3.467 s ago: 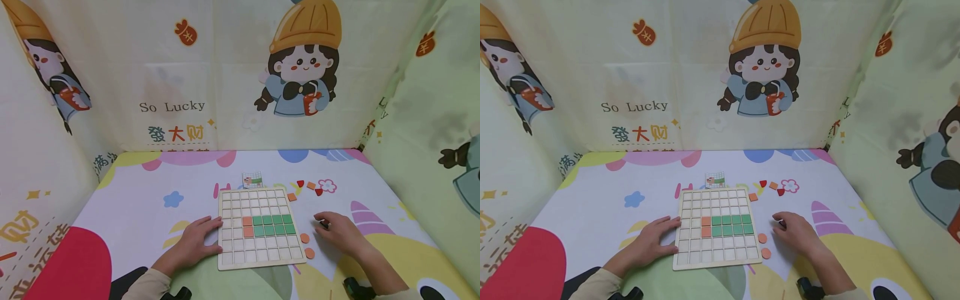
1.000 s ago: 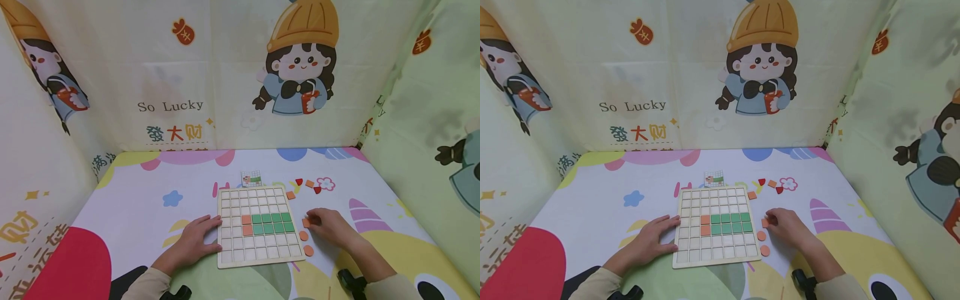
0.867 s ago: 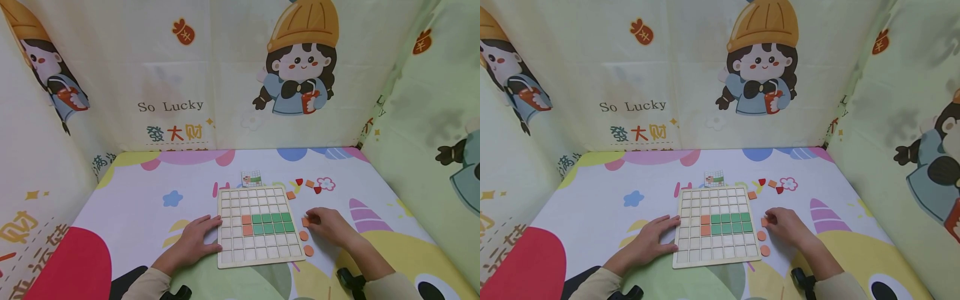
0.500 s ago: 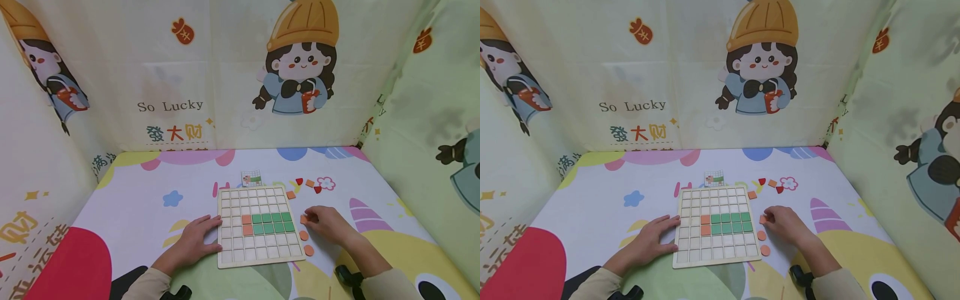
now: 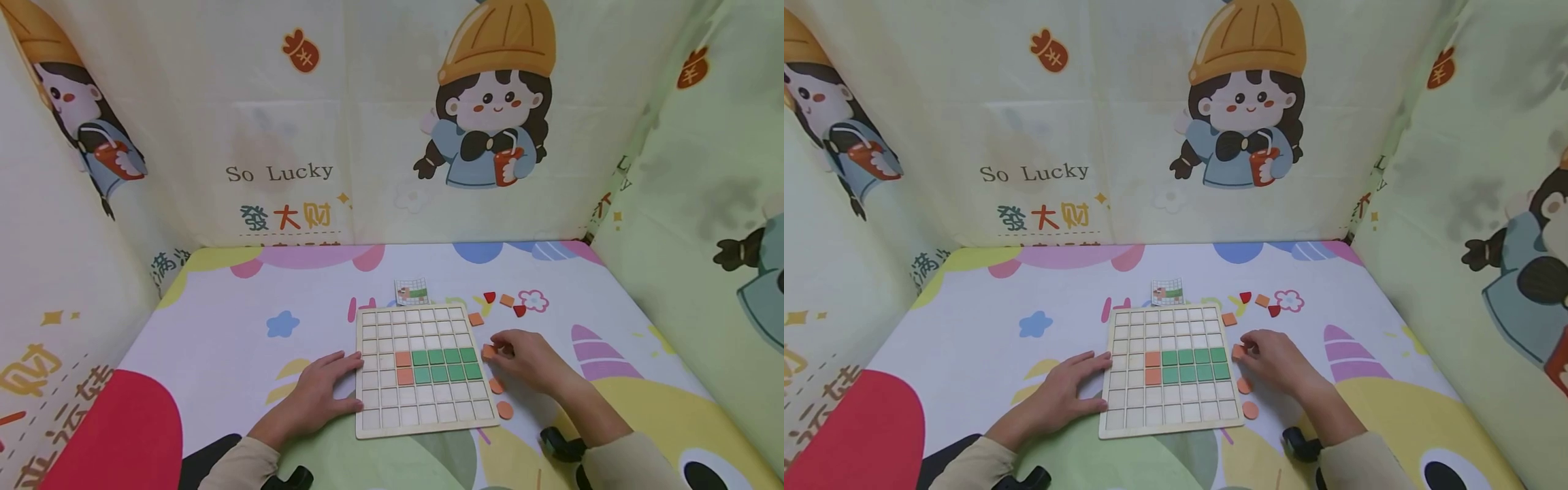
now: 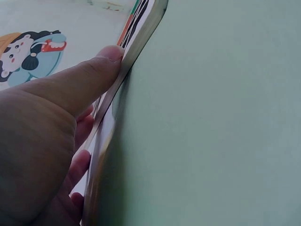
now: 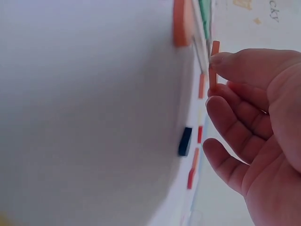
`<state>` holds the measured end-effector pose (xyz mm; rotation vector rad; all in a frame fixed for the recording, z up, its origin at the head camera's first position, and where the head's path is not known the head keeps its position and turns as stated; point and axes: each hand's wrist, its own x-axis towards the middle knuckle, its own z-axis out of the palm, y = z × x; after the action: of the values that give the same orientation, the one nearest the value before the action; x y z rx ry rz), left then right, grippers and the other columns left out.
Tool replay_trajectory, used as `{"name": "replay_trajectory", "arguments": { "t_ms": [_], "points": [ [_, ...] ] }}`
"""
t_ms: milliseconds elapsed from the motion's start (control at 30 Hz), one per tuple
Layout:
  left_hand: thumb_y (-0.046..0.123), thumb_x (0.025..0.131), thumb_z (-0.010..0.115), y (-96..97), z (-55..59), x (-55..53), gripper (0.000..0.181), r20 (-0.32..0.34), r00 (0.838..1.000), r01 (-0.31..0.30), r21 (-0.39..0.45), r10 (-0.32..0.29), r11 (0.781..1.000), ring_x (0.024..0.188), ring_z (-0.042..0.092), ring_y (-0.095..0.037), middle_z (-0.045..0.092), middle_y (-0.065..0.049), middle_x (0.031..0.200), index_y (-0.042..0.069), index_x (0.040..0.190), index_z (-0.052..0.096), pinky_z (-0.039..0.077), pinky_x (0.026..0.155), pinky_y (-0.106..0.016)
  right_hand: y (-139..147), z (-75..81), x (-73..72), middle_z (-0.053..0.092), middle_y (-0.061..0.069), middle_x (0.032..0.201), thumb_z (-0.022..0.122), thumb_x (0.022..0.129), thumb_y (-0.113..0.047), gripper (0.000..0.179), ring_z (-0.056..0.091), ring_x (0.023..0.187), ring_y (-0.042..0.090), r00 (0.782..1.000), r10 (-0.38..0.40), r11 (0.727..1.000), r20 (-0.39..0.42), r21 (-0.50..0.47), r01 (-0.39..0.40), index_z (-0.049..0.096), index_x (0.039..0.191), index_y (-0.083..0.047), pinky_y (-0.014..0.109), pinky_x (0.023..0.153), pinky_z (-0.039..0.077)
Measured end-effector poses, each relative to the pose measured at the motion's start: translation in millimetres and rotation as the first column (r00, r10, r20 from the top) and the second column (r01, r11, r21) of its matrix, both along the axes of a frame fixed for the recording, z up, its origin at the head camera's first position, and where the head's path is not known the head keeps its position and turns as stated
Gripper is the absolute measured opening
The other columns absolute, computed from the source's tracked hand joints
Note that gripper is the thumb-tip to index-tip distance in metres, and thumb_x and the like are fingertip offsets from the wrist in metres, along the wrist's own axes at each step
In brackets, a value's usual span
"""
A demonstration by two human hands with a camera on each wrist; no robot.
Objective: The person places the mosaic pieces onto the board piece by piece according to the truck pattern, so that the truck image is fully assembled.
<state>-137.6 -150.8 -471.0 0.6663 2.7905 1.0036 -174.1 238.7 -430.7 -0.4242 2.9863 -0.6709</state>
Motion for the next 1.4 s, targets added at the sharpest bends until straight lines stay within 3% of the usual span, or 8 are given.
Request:
{"name": "replay_trajectory", "arguments": {
  "t_ms": [233,667,1067,1400],
  "points": [
    [0.036,0.083,0.082,0.5,1.2,0.5,0.067,0.008,1.0,-0.003,0.003,0.003,1.0,0.14,0.036,-0.038,0.051,-0.001,0.149,0.009,0.14,0.058,0.028,0.108,-0.064,-16.0,6.0,-3.5,0.069,0.004,0.103,0.074,0.09,-0.019,0.032,0.061,0.092,0.022,1.0,0.026,0.999,0.007,-0.022,-0.026,0.07,0.115,-0.001,0.04,0.08,0.055],
    [0.036,0.083,0.082,0.4,1.3,-0.1,0.067,0.004,1.0,0.002,0.006,-0.002,1.0,0.14,0.036,-0.039,0.051,-0.002,0.149,0.009,0.14,0.058,0.027,0.108,-0.065,-49.0,9.5,-13.1,0.068,-0.001,0.097,0.077,0.089,-0.019,0.027,0.062,0.089,0.019,0.993,0.121,0.993,-0.015,-0.004,-0.121,0.073,0.113,-0.006,0.038,0.081,0.055],
    [0.037,0.083,0.082,0.0,0.2,-0.1,0.066,-0.004,1.0,0.002,-0.001,-0.002,1.0,0.14,0.037,-0.039,0.051,-0.002,0.148,0.009,0.139,0.059,0.028,0.107,-0.065,-72.7,9.0,-18.3,0.069,0.0,0.1,0.073,0.092,-0.017,0.021,0.063,0.089,0.019,0.973,0.226,0.974,-0.048,-0.005,-0.227,0.072,0.111,-0.006,0.04,0.083,0.055],
    [0.038,0.083,0.082,-0.5,-0.4,-0.1,0.067,-0.007,1.0,0.003,-0.001,-0.003,1.0,0.14,0.037,-0.039,0.051,-0.001,0.148,0.01,0.139,0.059,0.028,0.107,-0.065,-95.5,6.6,-23.9,0.069,0.001,0.1,0.072,0.093,-0.02,0.024,0.061,0.09,0.018,0.98,0.2,0.98,-0.001,0.006,-0.2,0.072,0.113,-0.007,0.038,0.085,0.054]
  ]
}}
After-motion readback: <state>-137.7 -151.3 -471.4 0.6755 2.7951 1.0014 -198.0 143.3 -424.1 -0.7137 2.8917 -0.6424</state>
